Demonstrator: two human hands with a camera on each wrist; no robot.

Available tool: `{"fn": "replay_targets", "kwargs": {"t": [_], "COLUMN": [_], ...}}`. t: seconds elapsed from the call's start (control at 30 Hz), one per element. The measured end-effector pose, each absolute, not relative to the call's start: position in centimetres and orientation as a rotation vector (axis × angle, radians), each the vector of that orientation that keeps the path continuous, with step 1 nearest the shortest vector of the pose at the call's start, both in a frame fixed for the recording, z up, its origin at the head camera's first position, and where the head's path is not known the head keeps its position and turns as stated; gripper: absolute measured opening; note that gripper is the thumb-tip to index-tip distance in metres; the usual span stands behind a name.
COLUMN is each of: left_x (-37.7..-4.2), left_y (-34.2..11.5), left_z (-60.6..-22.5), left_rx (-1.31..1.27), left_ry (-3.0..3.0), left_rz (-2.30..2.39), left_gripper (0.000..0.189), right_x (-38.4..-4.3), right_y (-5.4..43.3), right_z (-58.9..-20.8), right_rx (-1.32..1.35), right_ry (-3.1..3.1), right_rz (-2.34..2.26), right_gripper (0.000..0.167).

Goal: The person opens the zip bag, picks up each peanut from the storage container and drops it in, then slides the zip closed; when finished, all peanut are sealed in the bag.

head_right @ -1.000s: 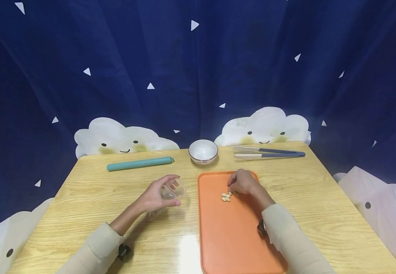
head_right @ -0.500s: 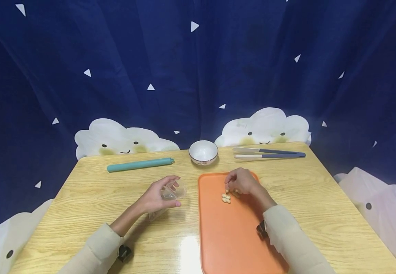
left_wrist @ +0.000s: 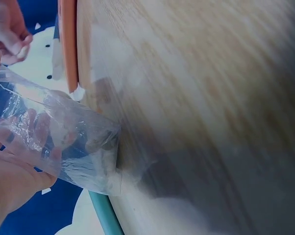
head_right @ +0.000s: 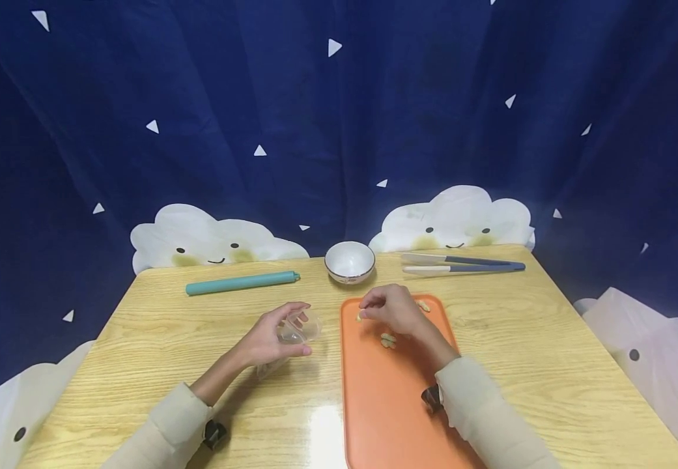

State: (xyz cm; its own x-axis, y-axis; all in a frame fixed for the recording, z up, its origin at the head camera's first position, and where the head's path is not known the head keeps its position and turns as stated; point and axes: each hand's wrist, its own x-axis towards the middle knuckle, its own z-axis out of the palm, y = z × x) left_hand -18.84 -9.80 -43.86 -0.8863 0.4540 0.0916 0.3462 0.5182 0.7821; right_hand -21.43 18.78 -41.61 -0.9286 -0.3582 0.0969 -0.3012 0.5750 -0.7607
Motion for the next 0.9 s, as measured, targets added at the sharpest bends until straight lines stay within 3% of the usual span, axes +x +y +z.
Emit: {"fn": "replay_targets", "kwargs": {"t": [0.53, 0.9], "left_x": [-18.8, -18.9], "left_y": [-9.8, -9.8], "left_z": [-44.0, -43.9], "left_rx": [0.698, 0.690], "left_ry": [2.622, 2.621], "left_rz": [1.301, 1.307], "left_gripper": [0.079, 0.082], "right_x": [-19.2, -18.6], "right_y": [11.9, 10.3], "right_z": [-41.1, -42.0], "right_rx": [-0.592, -0.665], "right_ry": [2.792, 2.767], "right_rz": [-1.446, -1.432], "right_gripper": [0.008, 0.006]}}
